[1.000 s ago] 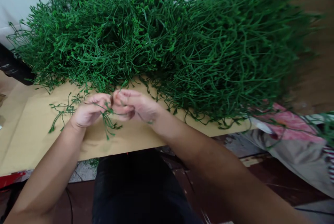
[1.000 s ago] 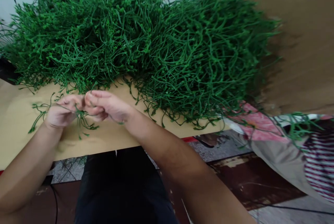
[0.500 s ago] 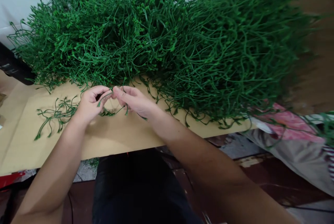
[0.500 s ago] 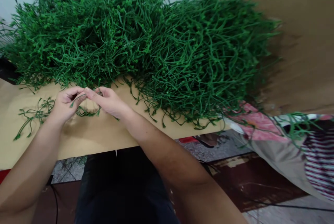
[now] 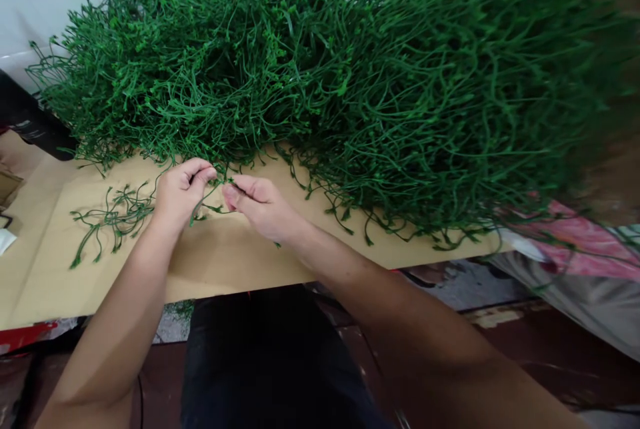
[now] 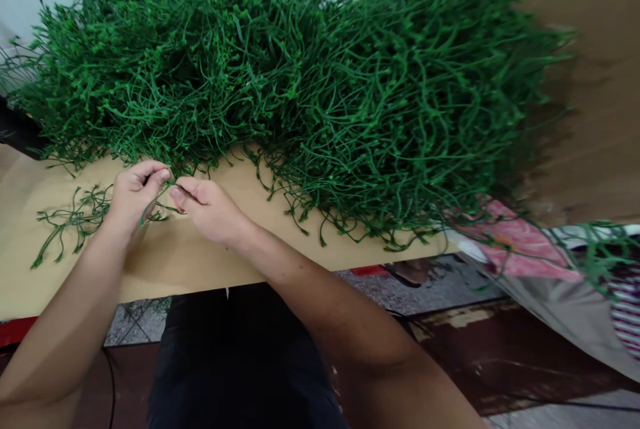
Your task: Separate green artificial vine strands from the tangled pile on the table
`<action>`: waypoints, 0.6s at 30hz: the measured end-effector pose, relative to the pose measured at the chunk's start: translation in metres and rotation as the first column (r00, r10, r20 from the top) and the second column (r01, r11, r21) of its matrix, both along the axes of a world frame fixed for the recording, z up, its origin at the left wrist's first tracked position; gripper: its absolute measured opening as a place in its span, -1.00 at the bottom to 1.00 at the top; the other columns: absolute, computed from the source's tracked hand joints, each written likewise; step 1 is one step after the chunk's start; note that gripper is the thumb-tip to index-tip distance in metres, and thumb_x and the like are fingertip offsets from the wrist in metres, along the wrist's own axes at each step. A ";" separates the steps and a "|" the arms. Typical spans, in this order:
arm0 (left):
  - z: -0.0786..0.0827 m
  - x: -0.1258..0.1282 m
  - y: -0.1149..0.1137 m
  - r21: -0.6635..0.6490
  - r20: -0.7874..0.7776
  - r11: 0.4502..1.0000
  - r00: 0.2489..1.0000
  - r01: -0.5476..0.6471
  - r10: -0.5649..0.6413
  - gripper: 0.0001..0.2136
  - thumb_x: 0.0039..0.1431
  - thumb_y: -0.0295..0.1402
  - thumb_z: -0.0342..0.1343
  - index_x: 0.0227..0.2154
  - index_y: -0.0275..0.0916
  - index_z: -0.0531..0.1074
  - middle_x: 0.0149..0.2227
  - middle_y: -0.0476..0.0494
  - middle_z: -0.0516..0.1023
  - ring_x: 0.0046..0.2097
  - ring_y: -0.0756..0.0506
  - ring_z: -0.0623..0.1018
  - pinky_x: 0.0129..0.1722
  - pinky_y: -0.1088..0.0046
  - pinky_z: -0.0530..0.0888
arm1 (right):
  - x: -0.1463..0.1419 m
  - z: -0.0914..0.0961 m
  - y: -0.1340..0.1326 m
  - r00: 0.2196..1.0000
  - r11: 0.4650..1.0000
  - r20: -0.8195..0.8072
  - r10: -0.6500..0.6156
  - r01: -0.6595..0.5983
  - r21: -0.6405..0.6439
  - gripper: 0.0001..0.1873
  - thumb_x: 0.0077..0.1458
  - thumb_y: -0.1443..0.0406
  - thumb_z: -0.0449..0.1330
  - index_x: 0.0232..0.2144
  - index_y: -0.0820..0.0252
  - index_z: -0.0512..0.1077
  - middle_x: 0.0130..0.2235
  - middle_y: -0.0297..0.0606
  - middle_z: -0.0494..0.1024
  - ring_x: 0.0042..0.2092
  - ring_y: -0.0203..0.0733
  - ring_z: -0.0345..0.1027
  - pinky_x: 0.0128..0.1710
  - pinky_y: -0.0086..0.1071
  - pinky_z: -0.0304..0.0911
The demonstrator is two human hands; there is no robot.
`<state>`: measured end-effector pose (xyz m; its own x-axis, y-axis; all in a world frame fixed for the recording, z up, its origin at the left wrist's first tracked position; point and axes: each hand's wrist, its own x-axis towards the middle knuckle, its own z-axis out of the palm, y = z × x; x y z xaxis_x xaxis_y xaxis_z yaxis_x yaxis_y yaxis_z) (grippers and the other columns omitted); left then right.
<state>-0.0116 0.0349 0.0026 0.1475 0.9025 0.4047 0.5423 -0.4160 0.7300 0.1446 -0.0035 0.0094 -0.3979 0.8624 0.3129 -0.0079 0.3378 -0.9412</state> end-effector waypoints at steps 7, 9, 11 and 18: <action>0.006 0.004 -0.001 -0.017 -0.054 0.999 0.998 -0.043 0.042 -0.85 0.06 -0.31 0.04 -0.51 -0.21 0.45 -0.57 0.04 0.41 -0.49 0.02 0.35 -0.46 0.51 0.24 | 0.020 0.008 -0.030 0.972 0.976 0.233 0.001 -0.051 0.210 -0.75 0.15 0.35 -0.07 -0.57 0.25 0.19 -0.58 -0.41 0.20 -0.51 -0.46 0.06 -0.48 -0.53 0.02; 0.011 -0.013 0.007 0.016 -0.032 0.979 0.979 -0.203 0.203 -0.86 0.04 -0.33 0.06 -0.57 -0.22 0.41 -0.62 0.05 0.35 -0.53 0.03 0.29 -0.49 0.50 0.21 | 0.020 0.016 -0.051 0.923 0.894 0.345 0.167 -0.290 0.343 -0.80 0.10 0.44 -0.04 -0.53 0.27 0.29 -0.56 -0.40 0.31 -0.51 -0.45 0.13 -0.49 -0.53 0.04; 0.016 -0.033 0.013 0.088 0.112 0.933 0.934 -0.348 0.338 -0.82 0.03 -0.35 0.08 -0.63 -0.22 0.35 -0.64 0.06 0.30 -0.52 0.03 0.27 -0.49 0.51 0.20 | 0.015 0.025 -0.067 0.844 0.763 0.473 0.251 -0.474 0.440 -0.82 0.06 0.48 -0.01 -0.47 0.26 0.35 -0.53 -0.37 0.39 -0.50 -0.42 0.18 -0.50 -0.51 0.05; 0.027 -0.030 0.001 0.023 0.354 0.992 0.929 -0.127 0.111 -0.82 0.08 -0.28 0.06 -0.54 -0.24 0.43 -0.61 0.03 0.28 -0.51 0.05 0.27 -0.47 0.51 0.24 | 0.061 0.071 -0.028 0.860 0.805 0.369 -0.353 0.078 0.588 -0.75 0.17 0.34 0.00 -0.55 0.22 0.27 -0.59 -0.39 0.24 -0.55 -0.46 0.05 -0.54 -0.48 -0.01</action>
